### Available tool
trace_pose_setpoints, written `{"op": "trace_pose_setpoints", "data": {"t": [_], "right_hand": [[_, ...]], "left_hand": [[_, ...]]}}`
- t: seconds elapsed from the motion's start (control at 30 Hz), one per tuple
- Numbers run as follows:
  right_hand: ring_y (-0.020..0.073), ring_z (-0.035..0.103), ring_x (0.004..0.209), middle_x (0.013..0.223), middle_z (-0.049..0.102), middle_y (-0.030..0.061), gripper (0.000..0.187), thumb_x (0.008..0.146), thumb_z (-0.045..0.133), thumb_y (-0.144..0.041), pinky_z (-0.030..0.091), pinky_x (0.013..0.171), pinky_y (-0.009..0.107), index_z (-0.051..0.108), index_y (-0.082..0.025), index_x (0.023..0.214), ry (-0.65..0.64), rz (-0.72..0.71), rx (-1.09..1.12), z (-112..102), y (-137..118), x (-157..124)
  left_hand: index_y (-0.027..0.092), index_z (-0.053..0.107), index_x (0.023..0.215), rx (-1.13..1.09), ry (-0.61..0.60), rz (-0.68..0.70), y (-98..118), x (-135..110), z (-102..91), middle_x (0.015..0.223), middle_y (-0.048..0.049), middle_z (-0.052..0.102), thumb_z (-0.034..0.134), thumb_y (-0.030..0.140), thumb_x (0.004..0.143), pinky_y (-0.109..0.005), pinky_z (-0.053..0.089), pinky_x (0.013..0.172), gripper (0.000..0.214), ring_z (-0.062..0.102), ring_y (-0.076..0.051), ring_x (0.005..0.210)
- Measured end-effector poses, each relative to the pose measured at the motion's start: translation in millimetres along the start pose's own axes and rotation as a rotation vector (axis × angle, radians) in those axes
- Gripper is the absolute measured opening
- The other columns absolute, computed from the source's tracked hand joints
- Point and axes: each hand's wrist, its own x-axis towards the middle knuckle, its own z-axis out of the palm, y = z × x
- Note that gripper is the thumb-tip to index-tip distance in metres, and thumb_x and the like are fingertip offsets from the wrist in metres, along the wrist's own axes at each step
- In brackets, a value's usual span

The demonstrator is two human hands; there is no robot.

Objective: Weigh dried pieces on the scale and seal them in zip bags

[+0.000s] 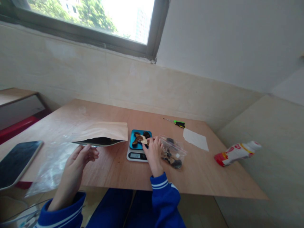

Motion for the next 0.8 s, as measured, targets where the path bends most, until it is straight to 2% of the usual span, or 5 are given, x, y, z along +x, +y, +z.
{"op": "trace_pose_setpoints", "data": {"t": [0.17,0.3,0.43,0.6,0.8], "right_hand": [[0.0298,0.05,0.099,0.103,0.054,0.0119,0.022,0.085,0.059,-0.036,0.037,0.079,0.039,0.067,-0.021,0.098,0.072,0.024,0.046,-11,8,0],[0.0287,0.05,0.094,0.099,0.054,0.0112,0.023,0.084,0.059,-0.037,0.037,0.08,0.041,0.068,-0.02,0.097,0.197,0.066,0.098,-27,12,2],[0.0246,0.053,0.089,0.093,0.053,0.0076,0.027,0.083,0.061,-0.04,0.041,0.083,0.041,0.068,-0.019,0.098,0.34,0.066,0.374,-53,8,4],[0.0146,0.051,0.074,0.094,0.053,0.0039,0.028,0.083,0.064,-0.041,0.047,0.071,0.03,0.066,-0.022,0.104,0.17,-0.08,0.837,-84,-12,2],[0.0126,0.053,0.077,0.098,0.055,0.0033,0.029,0.084,0.063,-0.044,0.049,0.07,0.027,0.067,-0.023,0.103,-0.001,-0.17,1.085,-96,-32,4]], "left_hand": [[0.019,0.06,0.073,0.018,0.008,0.006,-2,0,-0.7,0.069,0.0001,0.063,0.062,0.043,0.08,-0.025,0.043,0.06,0.025,0.056,-0.013,0.064],[0.019,0.06,0.074,0.021,0.002,0.014,-3,1,-1.0,0.07,-0.0005,0.064,0.062,0.043,0.08,-0.026,0.043,0.06,0.024,0.057,-0.014,0.065],[0.019,0.061,0.075,0.017,0.003,0.01,-3,1,-0.7,0.07,-0.0008,0.064,0.062,0.043,0.08,-0.026,0.043,0.06,0.025,0.057,-0.014,0.064],[0.019,0.061,0.075,0.02,0.001,0.015,-2,0,0.7,0.068,0.0,0.064,0.062,0.043,0.08,-0.025,0.044,0.061,0.025,0.057,-0.013,0.064],[0.019,0.06,0.074,0.024,-0.011,0.02,1,-2,3.5,0.066,0.0,0.063,0.061,0.044,0.079,-0.026,0.044,0.058,0.025,0.057,-0.014,0.061]]}}
